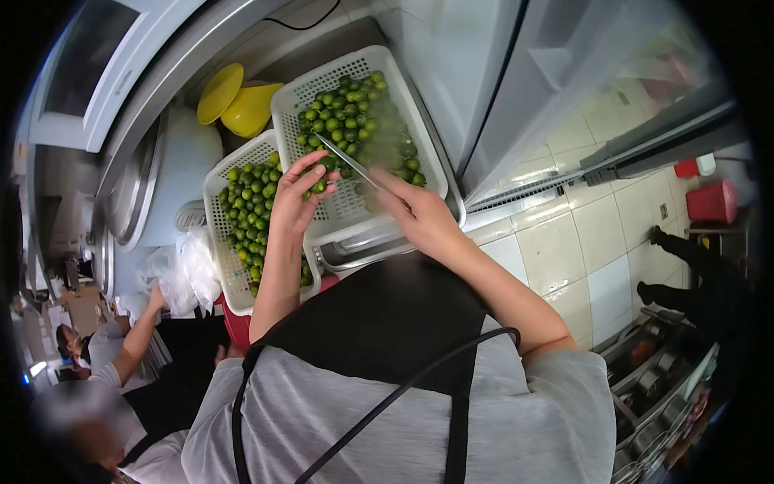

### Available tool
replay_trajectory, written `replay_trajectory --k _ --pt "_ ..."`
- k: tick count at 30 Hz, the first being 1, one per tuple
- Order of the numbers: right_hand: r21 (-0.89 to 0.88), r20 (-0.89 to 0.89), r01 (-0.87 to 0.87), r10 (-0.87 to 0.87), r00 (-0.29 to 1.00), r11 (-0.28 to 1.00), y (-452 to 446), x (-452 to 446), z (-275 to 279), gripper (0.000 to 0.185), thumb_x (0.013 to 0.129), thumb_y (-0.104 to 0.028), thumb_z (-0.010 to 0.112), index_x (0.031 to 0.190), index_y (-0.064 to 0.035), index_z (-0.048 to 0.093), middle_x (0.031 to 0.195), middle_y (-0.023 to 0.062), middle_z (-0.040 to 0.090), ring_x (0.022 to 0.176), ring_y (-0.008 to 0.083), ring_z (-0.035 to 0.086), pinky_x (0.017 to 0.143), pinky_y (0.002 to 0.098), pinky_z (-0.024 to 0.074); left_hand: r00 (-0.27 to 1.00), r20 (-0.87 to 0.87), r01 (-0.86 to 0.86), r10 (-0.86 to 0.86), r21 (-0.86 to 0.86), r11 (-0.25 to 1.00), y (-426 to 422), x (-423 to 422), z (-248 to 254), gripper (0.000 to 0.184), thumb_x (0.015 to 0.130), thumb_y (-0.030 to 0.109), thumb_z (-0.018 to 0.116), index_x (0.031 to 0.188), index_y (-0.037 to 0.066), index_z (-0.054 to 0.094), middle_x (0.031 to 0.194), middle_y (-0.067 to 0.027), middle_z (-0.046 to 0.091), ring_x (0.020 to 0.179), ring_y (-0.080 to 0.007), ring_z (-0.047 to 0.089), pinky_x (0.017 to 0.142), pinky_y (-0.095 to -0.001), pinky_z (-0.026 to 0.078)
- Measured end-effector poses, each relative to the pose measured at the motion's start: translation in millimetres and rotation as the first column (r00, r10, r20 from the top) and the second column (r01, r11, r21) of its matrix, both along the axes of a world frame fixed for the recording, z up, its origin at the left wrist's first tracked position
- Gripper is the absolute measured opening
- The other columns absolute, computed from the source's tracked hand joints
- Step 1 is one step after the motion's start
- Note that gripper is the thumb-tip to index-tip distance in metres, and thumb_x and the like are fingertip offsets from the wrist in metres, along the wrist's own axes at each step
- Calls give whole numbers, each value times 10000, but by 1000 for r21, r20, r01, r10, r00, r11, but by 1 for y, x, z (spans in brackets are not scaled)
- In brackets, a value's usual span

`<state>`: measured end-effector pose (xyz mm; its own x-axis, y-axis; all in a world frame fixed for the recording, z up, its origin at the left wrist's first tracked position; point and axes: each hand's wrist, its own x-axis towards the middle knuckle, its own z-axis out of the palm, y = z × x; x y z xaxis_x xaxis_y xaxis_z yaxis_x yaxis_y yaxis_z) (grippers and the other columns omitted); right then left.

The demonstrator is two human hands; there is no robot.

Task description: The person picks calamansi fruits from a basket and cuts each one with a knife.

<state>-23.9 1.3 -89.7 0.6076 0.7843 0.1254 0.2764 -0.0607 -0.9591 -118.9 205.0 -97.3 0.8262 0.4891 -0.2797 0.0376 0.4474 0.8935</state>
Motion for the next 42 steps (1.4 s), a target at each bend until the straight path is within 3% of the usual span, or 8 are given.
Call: replay_trajectory --k 2,4,10,14,17,20,31,42 --pt "-26 -17 -26 25 1000 999 0 0 3 350 887 -189 489 1223 -88 493 958 192 611 768 285 599 725 310 447 999 41 -10 13 -67 998 1 -3 0 285 840 74 565 1120 21 548 935 -61 568 881 -203 610 682 -312 507" --pt "-100 -99 -96 86 991 990 -1 -1 11 350 913 -160 466 1246 -51 468 1202 141 540 1112 202 512 922 277 371 999 50 -10 15 -90 996 -1 -7 4 300 852 88 544 1146 32 533 1009 -97 586 901 -208 606 693 -317 492" --pt "-59 -86 -121 116 990 991 -4 -3 9 359 919 -171 457 1256 -49 456 1243 155 505 1162 212 469 955 287 343 998 54 -19 25 -110 994 -4 -16 1 355 850 85 521 1196 15 478 1090 -159 567 939 -219 587 654 -277 508" --pt "0 33 -82 82 996 997 -2 -7 1 367 918 -175 467 1266 -59 453 1079 110 596 953 147 558 835 252 411 998 39 -44 51 -167 985 -10 -18 10 361 840 77 529 1194 20 478 1055 -140 577 928 -209 585 651 -276 506" --pt "-41 -86 -102 98 991 994 -2 -8 8 371 916 -174 479 1272 -73 457 842 23 571 686 70 465 657 206 407 996 87 -12 29 -190 982 -9 -22 5 347 848 88 521 1188 30 480 994 -122 582 908 -204 586 646 -284 506" --pt "-71 -103 -89 82 991 993 -2 -11 10 348 901 -183 462 1229 -72 481 1172 166 548 1088 285 532 900 311 405 998 70 -1 7 -93 996 -9 -25 -3 336 857 89 506 1189 40 480 962 -88 580 890 -187 586 644 -281 502" --pt "2 -111 -168 168 980 986 0 -20 9 349 917 -148 463 1246 -33 466 1205 132 540 1112 155 485 939 260 348 987 97 -133 130 20 991 -20 -24 -3 210 848 67 568 1053 24 550 944 -71 590 837 -177 596 653 -313 515" --pt "-40 -118 -123 118 986 992 3 -21 6 342 916 -153 465 1236 -33 478 1163 128 569 1081 159 517 916 260 375 975 152 -178 164 84 980 -21 -26 6 226 800 7 608 1021 1 561 930 -72 540 841 -196 595 643 -311 522"
